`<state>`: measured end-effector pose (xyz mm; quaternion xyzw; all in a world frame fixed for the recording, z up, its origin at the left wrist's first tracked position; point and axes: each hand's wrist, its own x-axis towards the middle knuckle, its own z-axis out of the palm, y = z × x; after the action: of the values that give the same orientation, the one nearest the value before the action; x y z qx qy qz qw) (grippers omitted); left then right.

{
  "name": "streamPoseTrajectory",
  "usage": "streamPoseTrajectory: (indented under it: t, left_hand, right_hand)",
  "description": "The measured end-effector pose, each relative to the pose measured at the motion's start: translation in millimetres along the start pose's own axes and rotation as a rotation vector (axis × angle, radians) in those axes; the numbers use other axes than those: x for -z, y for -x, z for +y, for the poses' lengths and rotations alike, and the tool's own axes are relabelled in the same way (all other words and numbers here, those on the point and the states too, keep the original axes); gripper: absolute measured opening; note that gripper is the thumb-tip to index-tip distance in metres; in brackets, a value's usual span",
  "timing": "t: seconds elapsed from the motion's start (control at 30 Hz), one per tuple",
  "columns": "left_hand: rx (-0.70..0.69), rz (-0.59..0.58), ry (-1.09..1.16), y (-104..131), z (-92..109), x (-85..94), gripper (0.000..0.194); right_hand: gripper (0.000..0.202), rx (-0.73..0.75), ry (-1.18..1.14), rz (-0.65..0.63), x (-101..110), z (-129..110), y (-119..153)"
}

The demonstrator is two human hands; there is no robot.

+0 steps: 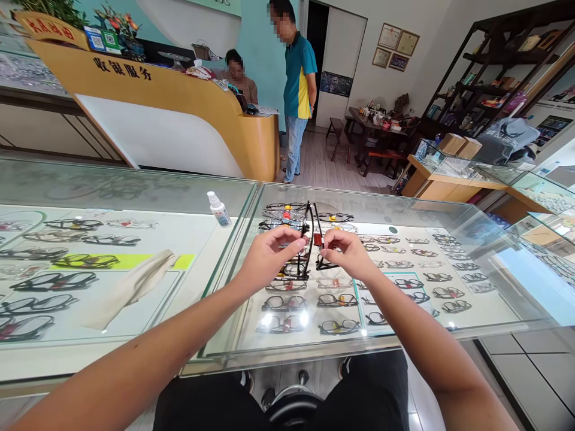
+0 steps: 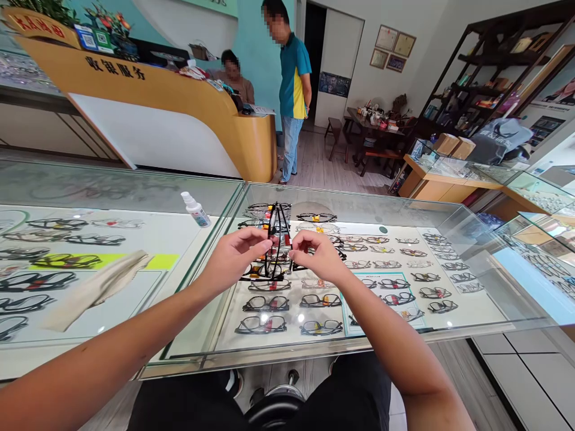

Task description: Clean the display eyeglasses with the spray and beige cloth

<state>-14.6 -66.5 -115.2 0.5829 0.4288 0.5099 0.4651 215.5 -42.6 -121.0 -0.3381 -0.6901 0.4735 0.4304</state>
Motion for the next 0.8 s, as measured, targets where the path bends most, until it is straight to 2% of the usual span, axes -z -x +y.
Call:
streamPoseTrajectory:
  t: [0.23,0.37,0.5,0.63,0.7,0.8]
  left_hand:
    - [0.014,0.04,-0.049,-8,-2,9.0,0.054]
    - [-0.025,0.041,-0.15,-16,1,22.2,0.051]
    - [-0.09,-0.035,-0.234,-26,5,42.4,0.042]
    - [-0.089,-0.157,-0.284,-36,7,62.1,0.04]
    - [-0.094,-0.208,-0.314,-39,6,68.1,0.039]
    - [-0.093,-0.216,-0.326,-41,4,69.5,0.038]
  right_hand:
    - [0.014,0.036,0.08,0.101,16,-4,-2]
    - [0.012,0.056,0.147,0.151,26,-9,-2]
    - [0.01,0.088,0.226,0.194,39,-15,-2]
    - [0.011,0.125,0.305,0.22,51,-19,-1]
    - [0.011,0.138,0.34,0.211,53,-20,0]
    - [0.011,0.156,0.385,0.187,51,-20,0]
